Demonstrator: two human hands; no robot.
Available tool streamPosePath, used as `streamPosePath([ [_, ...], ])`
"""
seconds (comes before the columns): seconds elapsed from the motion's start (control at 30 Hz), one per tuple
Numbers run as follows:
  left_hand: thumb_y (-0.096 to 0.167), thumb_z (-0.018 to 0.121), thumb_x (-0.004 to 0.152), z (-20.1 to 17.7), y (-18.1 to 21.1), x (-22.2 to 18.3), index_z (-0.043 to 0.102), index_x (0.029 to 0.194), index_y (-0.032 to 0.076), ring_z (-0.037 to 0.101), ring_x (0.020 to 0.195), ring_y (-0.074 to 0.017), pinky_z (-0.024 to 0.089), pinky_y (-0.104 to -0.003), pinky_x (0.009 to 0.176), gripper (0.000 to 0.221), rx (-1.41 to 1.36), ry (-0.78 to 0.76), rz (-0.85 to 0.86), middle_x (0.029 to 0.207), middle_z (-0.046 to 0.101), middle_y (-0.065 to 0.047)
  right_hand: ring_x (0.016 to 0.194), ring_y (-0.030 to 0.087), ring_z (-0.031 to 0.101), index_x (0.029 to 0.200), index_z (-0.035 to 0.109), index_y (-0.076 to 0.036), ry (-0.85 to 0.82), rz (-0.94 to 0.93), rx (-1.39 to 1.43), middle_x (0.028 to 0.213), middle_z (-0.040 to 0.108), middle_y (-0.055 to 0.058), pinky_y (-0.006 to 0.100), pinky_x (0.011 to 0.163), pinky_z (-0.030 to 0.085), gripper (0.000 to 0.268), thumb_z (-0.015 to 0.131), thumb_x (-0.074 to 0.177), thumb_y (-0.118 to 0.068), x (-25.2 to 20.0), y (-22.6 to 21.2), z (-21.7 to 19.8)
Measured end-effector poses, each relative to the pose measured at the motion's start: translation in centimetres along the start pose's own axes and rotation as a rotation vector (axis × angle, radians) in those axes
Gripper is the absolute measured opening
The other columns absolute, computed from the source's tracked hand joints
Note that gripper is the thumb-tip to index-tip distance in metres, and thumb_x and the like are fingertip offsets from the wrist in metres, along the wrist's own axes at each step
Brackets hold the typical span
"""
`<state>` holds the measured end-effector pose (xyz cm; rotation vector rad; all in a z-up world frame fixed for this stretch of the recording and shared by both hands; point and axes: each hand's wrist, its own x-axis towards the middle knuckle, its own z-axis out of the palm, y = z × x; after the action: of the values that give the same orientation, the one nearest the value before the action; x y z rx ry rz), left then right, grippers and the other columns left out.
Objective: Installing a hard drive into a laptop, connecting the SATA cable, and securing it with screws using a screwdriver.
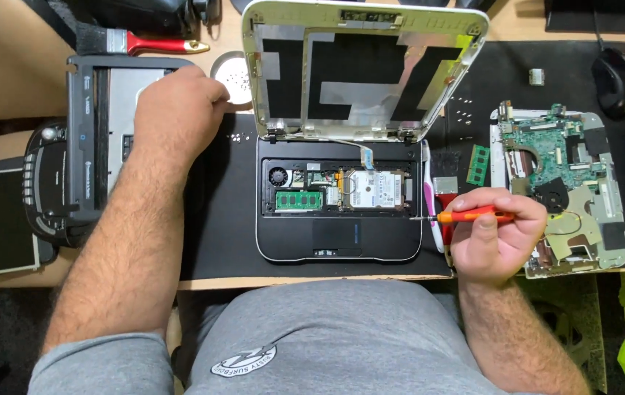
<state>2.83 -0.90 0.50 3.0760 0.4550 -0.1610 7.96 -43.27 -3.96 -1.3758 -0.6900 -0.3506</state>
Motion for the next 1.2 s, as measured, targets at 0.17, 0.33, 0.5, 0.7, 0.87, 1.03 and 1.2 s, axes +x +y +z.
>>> streamPosePath([
  [0.17, 0.033, 0.069, 0.103, 1.0, -0.3, 0.3, 0.081, 0.099, 0.021, 0.064, 0.080, -0.0243, 0.055, -0.042, 0.050, 0.018, 0.028, 0.065, 0.057, 0.087, 0.063, 0.000, 0.070, 0.027, 0.062, 0.118, 0.040, -0.010, -0.009, 0.027, 0.018, 0.088, 0.059, 0.021, 0.036, 0.061, 0.059, 0.020, 0.055, 0.108, -0.019, -0.3, 0.1, 0.2],
  [0.33, 0.021, 0.064, 0.098, 1.6, -1.4, 0.0, 0.079, 0.093, 0.011, 0.063, 0.075, -0.0287, 0.051, -0.044, 0.049, 0.018, 0.040, 0.194, 0.106, 0.083, 0.063, -0.005, 0.071, 0.028, 0.063, 0.119, 0.041, -0.010, -0.021, 0.015, 0.018, 0.088, 0.059, 0.021, 0.036, 0.060, 0.060, 0.021, 0.056, 0.107, -0.019, -0.2, 0.2, -0.1],
  [0.5, 0.023, 0.067, 0.102, -0.6, -1.3, -2.4, 0.079, 0.095, 0.012, 0.062, 0.075, -0.0276, 0.050, -0.042, 0.047, 0.017, 0.099, 0.244, 0.090, 0.085, 0.064, -0.004, 0.072, 0.029, 0.062, 0.119, 0.040, -0.010, -0.012, 0.017, 0.048, 0.088, 0.058, 0.022, 0.040, 0.060, 0.061, 0.022, 0.056, 0.107, -0.020, -0.3, 0.2, -0.5],
  [0.7, 0.024, 0.064, 0.108, -4.4, 0.7, -8.4, 0.078, 0.095, 0.017, 0.063, 0.077, -0.0242, 0.051, -0.039, 0.051, 0.020, 0.064, 0.186, 0.075, 0.088, 0.066, -0.002, 0.070, 0.029, 0.061, 0.118, 0.039, -0.010, -0.016, 0.022, 0.045, 0.088, 0.058, 0.023, 0.040, 0.059, 0.060, 0.023, 0.056, 0.107, -0.021, -0.4, -0.2, -0.2],
  [0.87, 0.022, 0.074, 0.097, -4.9, 3.8, -11.5, 0.074, 0.092, 0.013, 0.062, 0.074, -0.0173, 0.060, -0.034, 0.061, 0.010, -0.004, 0.115, 0.185, 0.083, 0.067, -0.001, 0.070, 0.028, 0.062, 0.118, 0.039, -0.010, -0.052, 0.019, 0.039, 0.087, 0.058, 0.022, 0.036, 0.061, 0.059, 0.024, 0.056, 0.108, -0.023, -0.2, -0.3, 0.4],
  [1.03, 0.008, 0.074, 0.079, -2.2, 6.6, -11.9, 0.067, 0.080, 0.011, 0.054, 0.063, -0.0184, 0.051, -0.035, 0.050, 0.007, -0.080, 0.103, 0.342, 0.069, 0.056, 0.000, 0.069, 0.027, 0.063, 0.115, 0.040, -0.010, -0.057, -0.007, 0.070, 0.086, 0.060, 0.021, 0.032, 0.060, 0.056, 0.024, 0.058, 0.106, -0.023, -0.1, -0.3, 2.1],
  [1.2, 0.004, 0.077, 0.071, 0.9, 7.6, -11.5, 0.061, 0.077, 0.010, 0.054, 0.062, -0.0274, 0.042, -0.043, 0.043, 0.018, -0.105, 0.122, 0.514, 0.074, 0.055, -0.005, 0.078, 0.025, 0.069, 0.118, 0.052, -0.011, -0.148, -0.012, 0.087, 0.092, 0.067, 0.017, 0.030, 0.068, 0.058, 0.022, 0.065, 0.104, -0.022, 0.1, -0.7, 2.9],
])
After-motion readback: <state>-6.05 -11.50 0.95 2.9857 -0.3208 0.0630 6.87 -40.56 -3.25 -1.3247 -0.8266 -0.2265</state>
